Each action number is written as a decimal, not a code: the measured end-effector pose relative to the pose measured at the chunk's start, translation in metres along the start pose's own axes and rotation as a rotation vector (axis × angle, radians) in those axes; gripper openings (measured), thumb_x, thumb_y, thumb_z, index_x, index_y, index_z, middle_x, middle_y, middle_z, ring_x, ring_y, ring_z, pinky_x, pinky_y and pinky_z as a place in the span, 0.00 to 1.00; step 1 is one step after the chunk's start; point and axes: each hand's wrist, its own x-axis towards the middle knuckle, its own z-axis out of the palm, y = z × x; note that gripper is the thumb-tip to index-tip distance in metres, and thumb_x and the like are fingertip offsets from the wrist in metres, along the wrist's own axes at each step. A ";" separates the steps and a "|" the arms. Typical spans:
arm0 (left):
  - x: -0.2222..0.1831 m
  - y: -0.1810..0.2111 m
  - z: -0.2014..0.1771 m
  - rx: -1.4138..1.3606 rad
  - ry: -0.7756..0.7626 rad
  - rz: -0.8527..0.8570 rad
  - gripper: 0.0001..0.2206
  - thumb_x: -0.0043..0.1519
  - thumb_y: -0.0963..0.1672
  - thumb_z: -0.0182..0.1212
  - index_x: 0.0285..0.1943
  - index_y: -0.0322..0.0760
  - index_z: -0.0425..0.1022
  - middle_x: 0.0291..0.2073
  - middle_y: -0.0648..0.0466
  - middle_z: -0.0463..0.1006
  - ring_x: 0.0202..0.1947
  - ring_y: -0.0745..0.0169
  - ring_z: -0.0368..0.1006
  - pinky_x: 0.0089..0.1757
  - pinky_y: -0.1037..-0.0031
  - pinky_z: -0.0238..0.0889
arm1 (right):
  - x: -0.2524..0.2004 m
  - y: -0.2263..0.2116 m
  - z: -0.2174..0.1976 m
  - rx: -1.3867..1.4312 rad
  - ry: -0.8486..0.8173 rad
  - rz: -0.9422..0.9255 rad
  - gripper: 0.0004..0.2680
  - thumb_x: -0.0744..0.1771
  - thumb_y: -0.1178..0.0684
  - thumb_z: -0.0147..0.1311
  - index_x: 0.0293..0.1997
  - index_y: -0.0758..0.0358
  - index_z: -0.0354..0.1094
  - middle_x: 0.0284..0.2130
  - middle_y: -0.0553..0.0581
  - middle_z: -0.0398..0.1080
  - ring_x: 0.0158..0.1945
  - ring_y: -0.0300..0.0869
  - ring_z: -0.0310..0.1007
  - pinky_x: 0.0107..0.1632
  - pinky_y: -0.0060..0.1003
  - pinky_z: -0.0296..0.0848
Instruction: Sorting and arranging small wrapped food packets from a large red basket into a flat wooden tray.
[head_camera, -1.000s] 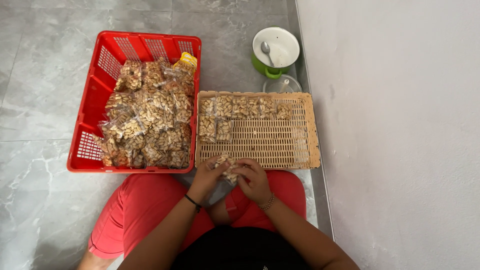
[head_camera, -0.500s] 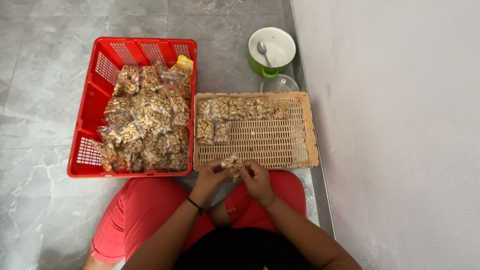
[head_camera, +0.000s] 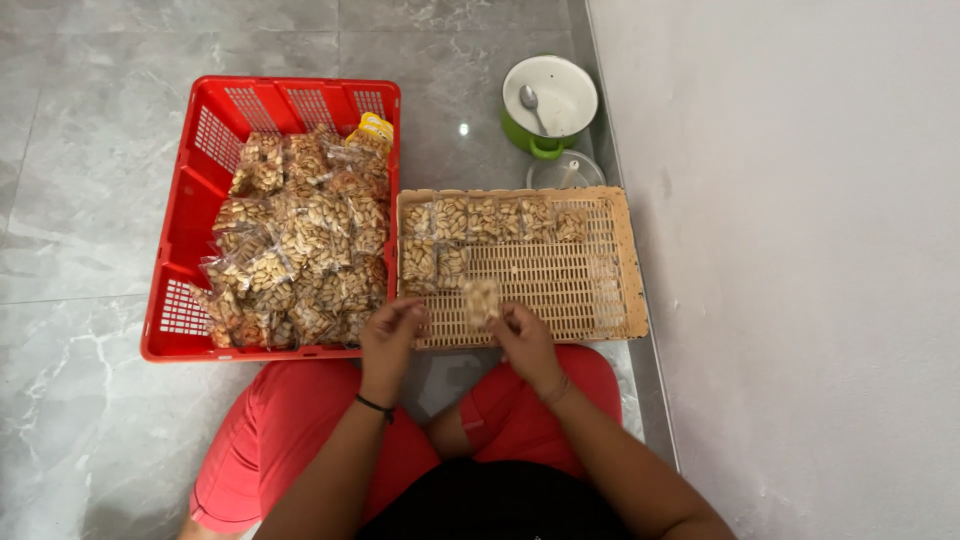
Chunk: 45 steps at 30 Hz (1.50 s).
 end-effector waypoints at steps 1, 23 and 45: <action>0.004 0.001 -0.009 0.000 0.000 -0.002 0.09 0.63 0.38 0.63 0.50 0.25 0.80 0.34 0.42 0.81 0.33 0.56 0.77 0.35 0.67 0.77 | 0.006 -0.008 0.000 -0.001 0.000 0.002 0.08 0.69 0.55 0.54 0.49 0.70 0.71 0.31 0.68 0.75 0.31 0.47 0.76 0.27 0.38 0.76; 0.086 -0.058 -0.190 1.104 0.294 0.027 0.19 0.54 0.50 0.67 0.56 0.51 0.82 0.48 0.51 0.80 0.46 0.39 0.79 0.46 0.51 0.73 | 0.076 -0.060 0.036 -0.362 -0.140 0.129 0.25 0.69 0.50 0.53 0.74 0.70 0.50 0.31 0.65 0.77 0.33 0.47 0.80 0.34 0.37 0.78; 0.103 -0.068 -0.186 1.374 0.125 -0.200 0.22 0.59 0.60 0.54 0.59 0.62 0.79 0.59 0.54 0.74 0.50 0.34 0.78 0.50 0.51 0.71 | 0.025 -0.016 -0.033 0.058 -0.084 -0.079 0.22 0.68 0.58 0.52 0.73 0.54 0.58 0.34 0.60 0.74 0.36 0.42 0.75 0.39 0.33 0.79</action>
